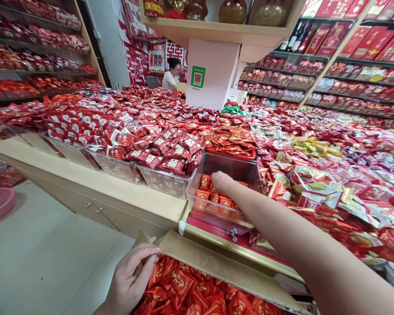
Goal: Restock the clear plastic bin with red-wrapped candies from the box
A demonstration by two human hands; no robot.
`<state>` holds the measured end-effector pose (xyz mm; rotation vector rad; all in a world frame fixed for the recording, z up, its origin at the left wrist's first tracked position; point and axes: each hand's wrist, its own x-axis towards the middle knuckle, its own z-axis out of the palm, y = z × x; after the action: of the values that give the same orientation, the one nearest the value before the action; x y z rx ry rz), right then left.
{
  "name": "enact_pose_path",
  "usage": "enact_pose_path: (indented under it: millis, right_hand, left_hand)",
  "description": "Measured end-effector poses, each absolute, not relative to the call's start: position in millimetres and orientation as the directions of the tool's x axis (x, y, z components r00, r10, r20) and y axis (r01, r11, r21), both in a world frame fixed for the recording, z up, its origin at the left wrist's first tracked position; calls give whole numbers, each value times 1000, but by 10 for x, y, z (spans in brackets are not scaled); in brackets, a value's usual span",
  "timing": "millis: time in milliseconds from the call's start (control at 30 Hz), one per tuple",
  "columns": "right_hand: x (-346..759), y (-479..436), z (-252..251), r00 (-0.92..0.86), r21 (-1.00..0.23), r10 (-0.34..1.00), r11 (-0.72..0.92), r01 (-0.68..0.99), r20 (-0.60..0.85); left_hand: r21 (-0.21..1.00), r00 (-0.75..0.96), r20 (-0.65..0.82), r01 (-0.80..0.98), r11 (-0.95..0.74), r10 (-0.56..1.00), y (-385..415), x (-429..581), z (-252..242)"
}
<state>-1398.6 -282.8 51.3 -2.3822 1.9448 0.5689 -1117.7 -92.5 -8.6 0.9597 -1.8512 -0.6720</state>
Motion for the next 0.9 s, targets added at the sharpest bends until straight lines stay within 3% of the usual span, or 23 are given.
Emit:
enact_pose_path:
  millis: [133,367,533,600,733,900]
  right_hand:
    - [-13931,-2741,498,205,196,-958,-244,-950,-203]
    - [-13967,-2844,634,224,202,-921,-297,-933,-319]
    - [-14063,-2884,767,48,375,-889,-240,-895,-455]
    - [-14101,-2857,728,3,386,-860,-232,-893,-510]
    - [-14115,-2781,630,-80,351,-880,-103,-931,-469]
    - [-14027,-2710,697,51,326,-897,-213,-921,-440]
  left_hand:
    - [756,-277,488,-341,559,-828,-922,-11169,-91]
    - [735,-277,519,-338,588,-809,-942,-11172,-111]
    - [735,-278,526,-328,594,-804,-939,-11170,-93]
    - [738,-269,527,-326,591,-806,-936,-11170,-85]
    - [743,-262,533,-310,594,-804,-940,-11177,-88]
    - [742,-262,538,-305,597,-802,-942,-11177,-93]
